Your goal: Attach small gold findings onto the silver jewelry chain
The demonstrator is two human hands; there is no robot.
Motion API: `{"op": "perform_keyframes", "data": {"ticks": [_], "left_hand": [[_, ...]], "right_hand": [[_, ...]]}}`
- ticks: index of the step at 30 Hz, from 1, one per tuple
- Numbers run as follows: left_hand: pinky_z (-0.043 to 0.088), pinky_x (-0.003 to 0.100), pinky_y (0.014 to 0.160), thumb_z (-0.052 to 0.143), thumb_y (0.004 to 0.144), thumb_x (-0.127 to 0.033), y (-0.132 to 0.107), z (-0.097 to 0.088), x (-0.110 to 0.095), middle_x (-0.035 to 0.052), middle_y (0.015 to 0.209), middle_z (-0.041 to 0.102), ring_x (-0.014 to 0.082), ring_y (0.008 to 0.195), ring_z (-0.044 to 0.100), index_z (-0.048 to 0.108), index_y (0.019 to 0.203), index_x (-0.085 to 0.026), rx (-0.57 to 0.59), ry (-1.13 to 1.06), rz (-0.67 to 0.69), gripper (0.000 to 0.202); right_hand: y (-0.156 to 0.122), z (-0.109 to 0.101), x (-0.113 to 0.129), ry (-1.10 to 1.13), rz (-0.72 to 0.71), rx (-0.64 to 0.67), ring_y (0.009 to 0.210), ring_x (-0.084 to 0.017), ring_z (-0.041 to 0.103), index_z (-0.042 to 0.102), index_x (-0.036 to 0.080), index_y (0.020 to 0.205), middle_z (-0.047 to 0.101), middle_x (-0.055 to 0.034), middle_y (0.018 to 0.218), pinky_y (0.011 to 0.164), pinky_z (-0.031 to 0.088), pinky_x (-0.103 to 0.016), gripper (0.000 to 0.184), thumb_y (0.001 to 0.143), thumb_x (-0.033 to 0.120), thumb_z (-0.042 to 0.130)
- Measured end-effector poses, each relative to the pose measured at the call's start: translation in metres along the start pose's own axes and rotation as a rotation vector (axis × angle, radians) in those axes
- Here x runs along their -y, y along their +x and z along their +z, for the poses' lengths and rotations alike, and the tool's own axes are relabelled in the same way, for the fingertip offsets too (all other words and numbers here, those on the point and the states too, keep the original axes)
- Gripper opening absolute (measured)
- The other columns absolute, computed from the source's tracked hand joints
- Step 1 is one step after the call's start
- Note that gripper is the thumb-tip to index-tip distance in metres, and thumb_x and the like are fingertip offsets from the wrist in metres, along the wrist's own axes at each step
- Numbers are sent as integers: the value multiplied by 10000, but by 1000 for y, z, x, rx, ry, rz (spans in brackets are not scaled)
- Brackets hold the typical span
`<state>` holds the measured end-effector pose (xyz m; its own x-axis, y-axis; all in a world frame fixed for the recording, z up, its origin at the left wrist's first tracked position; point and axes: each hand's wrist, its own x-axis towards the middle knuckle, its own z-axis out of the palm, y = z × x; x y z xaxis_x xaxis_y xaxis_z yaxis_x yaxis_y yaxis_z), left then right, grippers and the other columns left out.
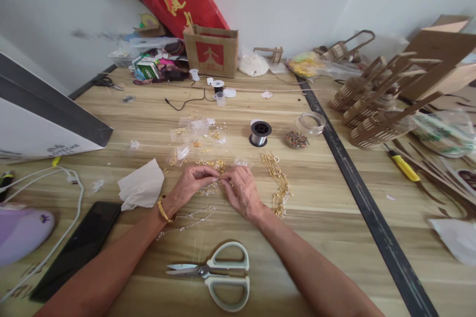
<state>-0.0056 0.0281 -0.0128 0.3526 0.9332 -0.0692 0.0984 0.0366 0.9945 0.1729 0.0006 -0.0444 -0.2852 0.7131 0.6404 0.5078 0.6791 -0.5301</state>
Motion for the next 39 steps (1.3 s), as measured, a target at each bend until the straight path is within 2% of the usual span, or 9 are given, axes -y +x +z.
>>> {"op": "perform_keyframes", "data": {"ticks": [18,39], "left_hand": [[507,267,705,741,687,-268,-1,-1,-1,48,782,729,168,738,638,742,762,-154,29,-15,5,137],[491,244,671,775,634,-198,0,1,1,29,696,699,135,668,620,702,701,-132,1,-83,-11,119]], "right_hand": [[0,2,-1,26,-8,-25,761,-191,553,543,216,954,606,-36,796,721,455,-362,95,893,146,522],[0,2,0,105,22,-38,778,-189,549,539,215,937,599,-36,810,706,458,-351,85,896,141,529]]}}
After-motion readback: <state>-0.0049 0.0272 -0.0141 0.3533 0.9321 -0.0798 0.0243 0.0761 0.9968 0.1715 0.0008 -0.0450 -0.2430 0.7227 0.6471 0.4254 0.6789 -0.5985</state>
